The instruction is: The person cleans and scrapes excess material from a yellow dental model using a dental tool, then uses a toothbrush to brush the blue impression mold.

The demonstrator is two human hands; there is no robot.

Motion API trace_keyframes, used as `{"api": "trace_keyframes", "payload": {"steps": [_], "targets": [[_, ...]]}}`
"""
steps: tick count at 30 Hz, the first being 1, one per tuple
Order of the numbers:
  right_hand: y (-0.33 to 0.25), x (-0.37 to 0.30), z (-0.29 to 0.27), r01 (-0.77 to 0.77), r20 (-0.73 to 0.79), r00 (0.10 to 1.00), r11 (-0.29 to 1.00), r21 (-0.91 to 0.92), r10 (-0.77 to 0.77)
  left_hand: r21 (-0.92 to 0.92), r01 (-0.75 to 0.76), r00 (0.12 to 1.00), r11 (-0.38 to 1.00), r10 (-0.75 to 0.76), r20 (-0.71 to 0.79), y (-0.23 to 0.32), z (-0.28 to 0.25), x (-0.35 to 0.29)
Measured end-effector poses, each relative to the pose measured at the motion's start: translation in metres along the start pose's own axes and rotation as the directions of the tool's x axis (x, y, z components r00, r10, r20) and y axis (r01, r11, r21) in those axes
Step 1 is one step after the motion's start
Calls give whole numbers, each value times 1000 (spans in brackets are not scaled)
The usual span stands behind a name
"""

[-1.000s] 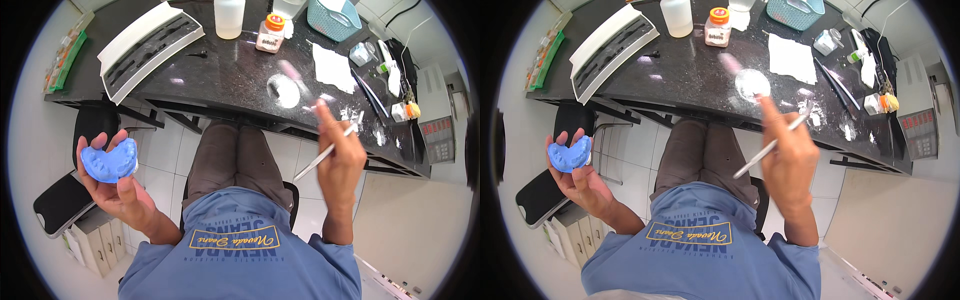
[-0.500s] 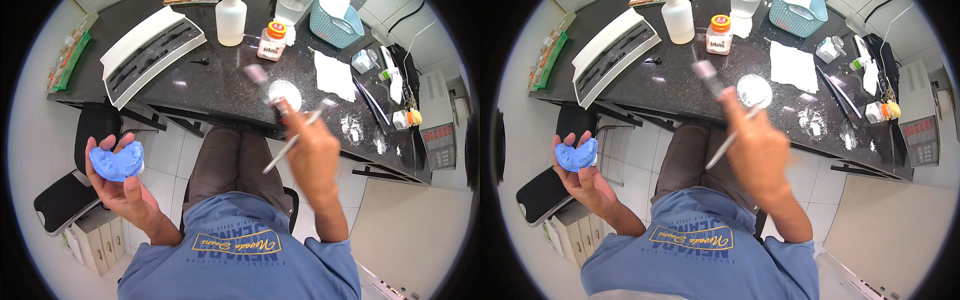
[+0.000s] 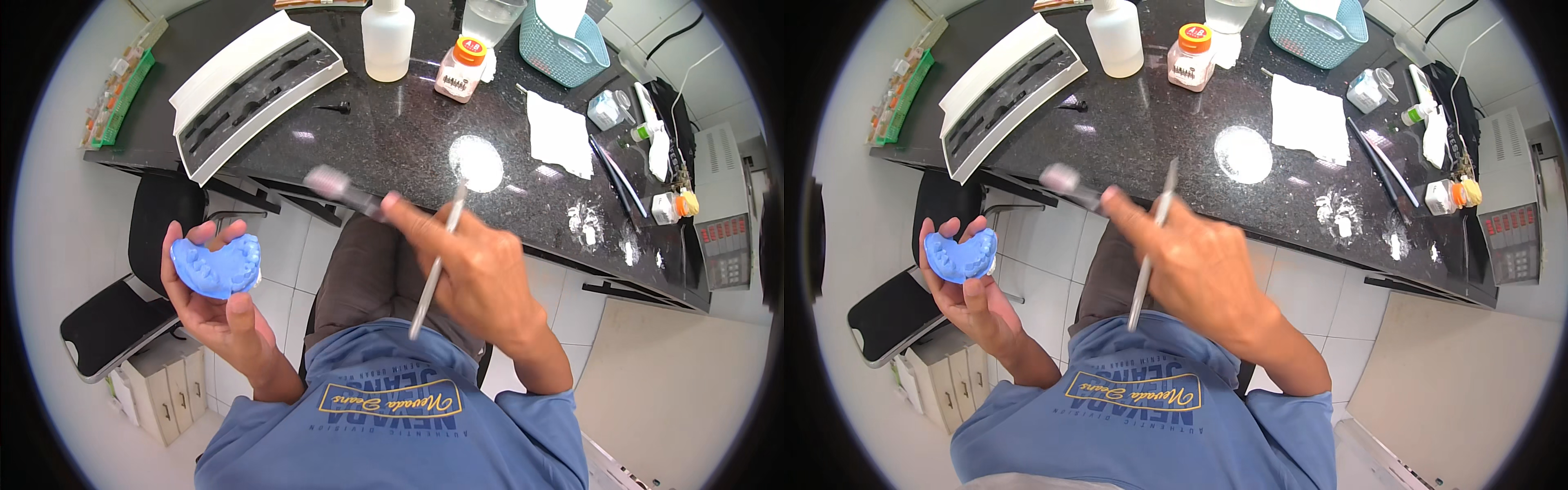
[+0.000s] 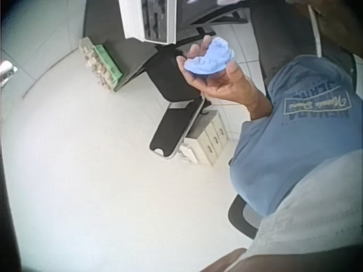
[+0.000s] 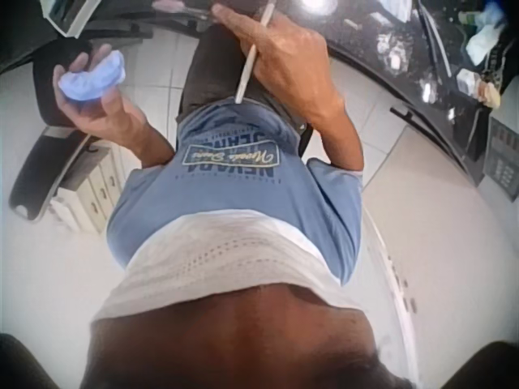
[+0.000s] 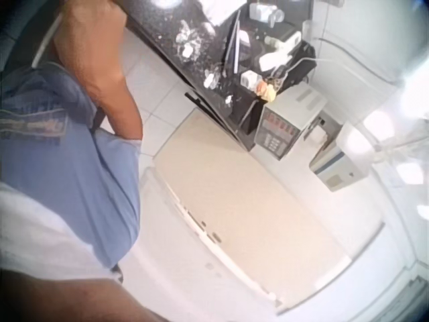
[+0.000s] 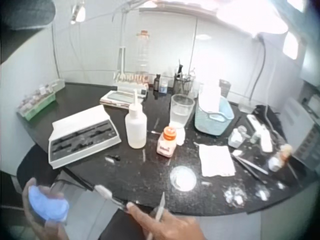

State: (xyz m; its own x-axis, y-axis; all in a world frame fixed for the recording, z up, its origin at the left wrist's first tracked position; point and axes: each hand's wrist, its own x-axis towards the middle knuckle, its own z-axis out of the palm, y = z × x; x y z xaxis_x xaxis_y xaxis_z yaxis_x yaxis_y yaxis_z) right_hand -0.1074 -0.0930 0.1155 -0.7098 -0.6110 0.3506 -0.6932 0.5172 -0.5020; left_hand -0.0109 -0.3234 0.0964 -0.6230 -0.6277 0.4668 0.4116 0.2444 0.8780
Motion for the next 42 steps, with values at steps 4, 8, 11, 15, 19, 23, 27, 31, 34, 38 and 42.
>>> {"api": "trace_keyframes", "payload": {"steps": [4,8,11,15,19,23,27,31,34,38,42], "targets": [[12,21,-7,-218,-184,967,949,-230,178,16,-1,998,1000,2,-59,6,8,0],[22,26,0,-170,-141,981,944,-283,134,2,20,998,1000,-20,-62,5,8,1],[0,6,-4,13,83,996,1000,22,-15,9,-4,1000,1000,5,-18,3,3,-1],[9,-3,-14,-156,-189,973,979,-135,129,16,-23,999,1000,23,-29,2,1,-1],[9,7,-3,-218,-139,972,949,-227,190,1,51,998,999,-51,-26,0,11,-3],[-13,9,10,-1,-28,1000,997,-72,-1,-28,61,997,998,-63,-43,7,16,-2],[-5,19,11,-231,-121,971,938,-258,206,-25,64,996,998,-65,-63,6,16,-4],[-22,4,9,69,159,984,992,103,-85,-16,59,998,998,-60,-10,0,11,-5],[-22,-2,6,-25,-169,984,987,157,52,-69,135,989,988,-139,-53,-2,6,-7],[-19,3,14,-96,-283,946,971,220,158,-447,424,861,788,-198,468,-10,-2,-17],[-25,11,29,57,-156,988,966,252,-17,-455,639,705,621,-236,669,-6,4,-18]]}}
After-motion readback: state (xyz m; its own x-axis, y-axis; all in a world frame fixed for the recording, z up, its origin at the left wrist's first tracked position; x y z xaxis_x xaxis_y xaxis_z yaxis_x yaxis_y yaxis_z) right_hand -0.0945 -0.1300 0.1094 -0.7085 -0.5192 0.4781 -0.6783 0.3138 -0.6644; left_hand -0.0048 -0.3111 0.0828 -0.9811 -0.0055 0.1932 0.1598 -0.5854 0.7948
